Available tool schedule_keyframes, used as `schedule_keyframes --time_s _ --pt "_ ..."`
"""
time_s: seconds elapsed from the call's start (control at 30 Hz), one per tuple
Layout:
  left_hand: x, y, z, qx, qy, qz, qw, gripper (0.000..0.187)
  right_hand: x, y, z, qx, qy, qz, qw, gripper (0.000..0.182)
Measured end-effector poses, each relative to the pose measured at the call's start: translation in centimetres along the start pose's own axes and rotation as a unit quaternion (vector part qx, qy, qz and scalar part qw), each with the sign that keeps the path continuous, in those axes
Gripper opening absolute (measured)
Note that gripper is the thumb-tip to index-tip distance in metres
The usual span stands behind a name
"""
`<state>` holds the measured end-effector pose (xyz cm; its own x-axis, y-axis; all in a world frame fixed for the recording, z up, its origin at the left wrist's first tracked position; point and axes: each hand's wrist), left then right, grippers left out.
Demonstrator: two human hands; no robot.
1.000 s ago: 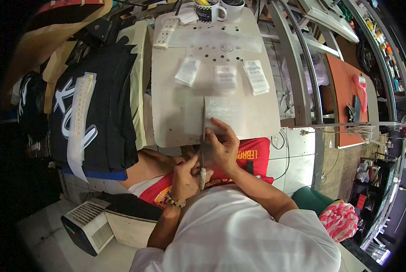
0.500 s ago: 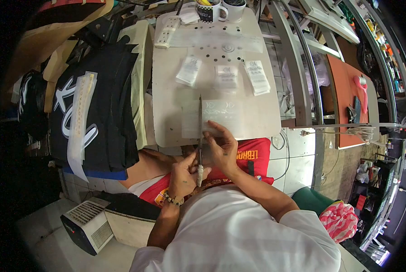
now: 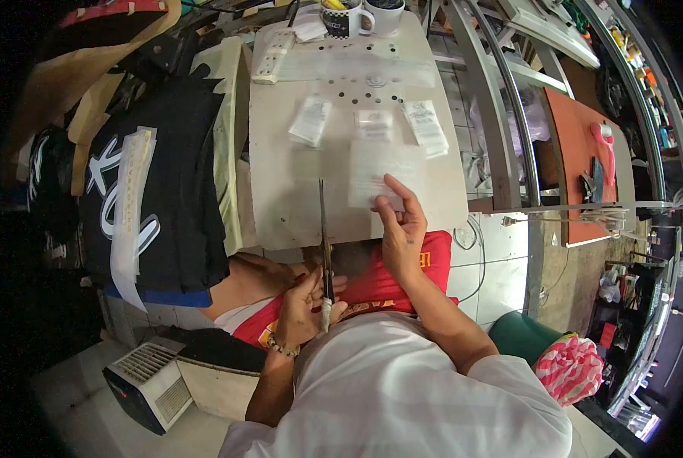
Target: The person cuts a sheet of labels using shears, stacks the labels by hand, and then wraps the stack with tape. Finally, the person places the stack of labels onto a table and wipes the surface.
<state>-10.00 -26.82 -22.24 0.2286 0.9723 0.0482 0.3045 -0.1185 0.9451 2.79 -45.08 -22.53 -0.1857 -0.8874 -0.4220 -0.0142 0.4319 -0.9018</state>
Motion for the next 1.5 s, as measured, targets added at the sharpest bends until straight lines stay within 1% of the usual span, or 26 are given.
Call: schedule_keyframes --time_s 0.03,0.1,0.13,0.2,0.23,0.33,0.4,0.43,0.47,0.53,0.57,0.63,0.67,0.73,0.77,0.83,0.9,0.93,0.97,1.03,1.07,1.13,1.17,1.23,1.4,1.5 --pt "-0.1 0.0 -0.3 0.0 0.0 0.001 1.0 0.081 -0.4 -0.1 0.1 0.0 0.001 0.001 1.0 0.035" --pt "-0.6 0.4 -0.7 0.043 0.005 0.002 0.999 0.059 -1.2 -0.1 0.5 0.015 0.004 0.037 0.999 0.036" --pt "-0.7 0.5 -0.8 0.043 0.005 0.003 0.999 0.059 -1.2 -0.1 0.7 0.016 0.004 0.038 0.999 0.036" --pt "-0.9 0.6 -0.9 0.076 -0.03 0.066 0.994 0.059 -1.0 0.1 1.0 -0.014 -0.001 0.049 0.999 0.036" --pt "-1.2 0.8 -0.9 0.076 -0.029 0.066 0.994 0.059 -1.0 0.4 1.2 -0.014 -0.001 0.05 0.999 0.036" --pt "-2.1 1.4 -0.3 0.025 0.007 0.074 0.997 0.076 -1.3 1.1 1.3 0.016 -0.005 0.033 0.999 0.035" --pt "-2.0 0.8 0.2 0.008 0.004 0.104 0.995 0.075 -1.4 1.0 1.1 -0.012 -0.012 0.032 0.999 0.033" --pt "-1.9 0.6 0.5 -0.009 0.001 0.135 0.991 0.075 -1.6 0.9 1.0 -0.012 -0.012 0.032 0.999 0.033" --pt "-2.1 0.5 0.7 -0.009 0.002 0.134 0.991 0.075 -1.8 0.8 1.0 -0.012 -0.007 0.032 0.999 0.033" --pt "-2.6 0.4 1.1 0.005 0.022 0.057 0.998 0.073 -1.9 0.7 0.8 -0.012 -0.001 0.032 0.999 0.033" --pt "-2.4 0.3 1.3 0.006 0.022 0.057 0.998 0.073 -1.9 0.7 0.7 -0.012 -0.009 0.037 0.999 0.033" --pt "-2.1 0.5 1.6 0.002 0.012 0.153 0.988 0.07 -1.9 0.8 0.7 -0.012 -0.017 0.04 0.999 0.033" --pt "-2.0 0.8 1.7 0.002 0.012 0.153 0.988 0.07 -2.0 1.0 0.7 -0.012 -0.015 0.046 0.999 0.033" --pt "-1.9 2.7 1.8 0.063 -0.006 0.112 0.992 0.051 -2.1 1.5 0.6 -0.013 -0.012 0.052 0.998 0.033" --pt "-1.9 2.7 1.8 0.063 -0.005 0.112 0.992 0.051 -2.2 1.7 0.6 0.001 -0.011 0.055 0.998 0.033" --pt "-2.1 2.7 1.9 0.026 0.022 0.122 0.992 0.044 -2.3 1.6 0.5 0.014 -0.011 0.058 0.998 0.032" --pt "-2.2 2.8 2.0 0.022 0.03 0.115 0.993 0.043 -2.0 1.1 0.3 -0.04 -0.011 0.033 0.999 0.033" --pt "-2.2 2.9 2.0 0.018 0.037 0.109 0.993 0.042 -2.0 1.3 0.3 -0.041 -0.011 0.033 0.999 0.033" --pt "-2.1 2.8 1.9 0.019 0.037 0.108 0.993 0.042 -2.0 1.6 0.3 -0.036 -0.011 0.044 0.998 0.033" --pt "-1.8 2.6 1.8 -0.004 0.027 0.192 0.981 0.066 -2.0 1.9 0.3 -0.031 -0.011 0.056 0.998 0.033" --pt "-1.8 2.6 1.8 -0.004 0.027 0.192 0.981 0.066 -1.9 1.9 0.3 -0.033 -0.011 0.057 0.998 0.033" --pt "-1.8 2.7 1.9 -0.013 0.045 0.258 0.965 0.064 -2.0 1.8 0.2 -0.034 -0.012 0.059 0.998 0.033" --pt "-1.8 2.6 1.9 -0.013 0.045 0.258 0.965 0.064 -1.9 1.5 0.0 -0.04 -0.015 0.052 0.998 0.033" --pt "-1.9 2.1 1.8 -0.006 0.051 0.212 0.976 0.063 -1.9 1.4 0.0 -0.046 -0.018 0.044 0.998 0.033" --pt "-1.8 1.6 1.8 -0.024 0.035 0.193 0.98 0.064 -2.1 2.1 0.1 -0.012 -0.011 0.048 0.999 0.034" --pt "-1.9 1.0 1.9 -0.028 0.034 0.16 0.986 0.066 -1.9 1.6 0.0 -0.035 -0.02 0.055 0.998 0.034"
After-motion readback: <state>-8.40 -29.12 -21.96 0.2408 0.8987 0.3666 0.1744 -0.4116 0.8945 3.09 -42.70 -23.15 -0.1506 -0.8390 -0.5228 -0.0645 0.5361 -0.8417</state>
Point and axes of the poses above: each hand's wrist, its own z-axis towards the middle knuckle, its own x-axis out of the back of the hand, y = z × x, and after that the axes turned 10 degrees about z, right-handed
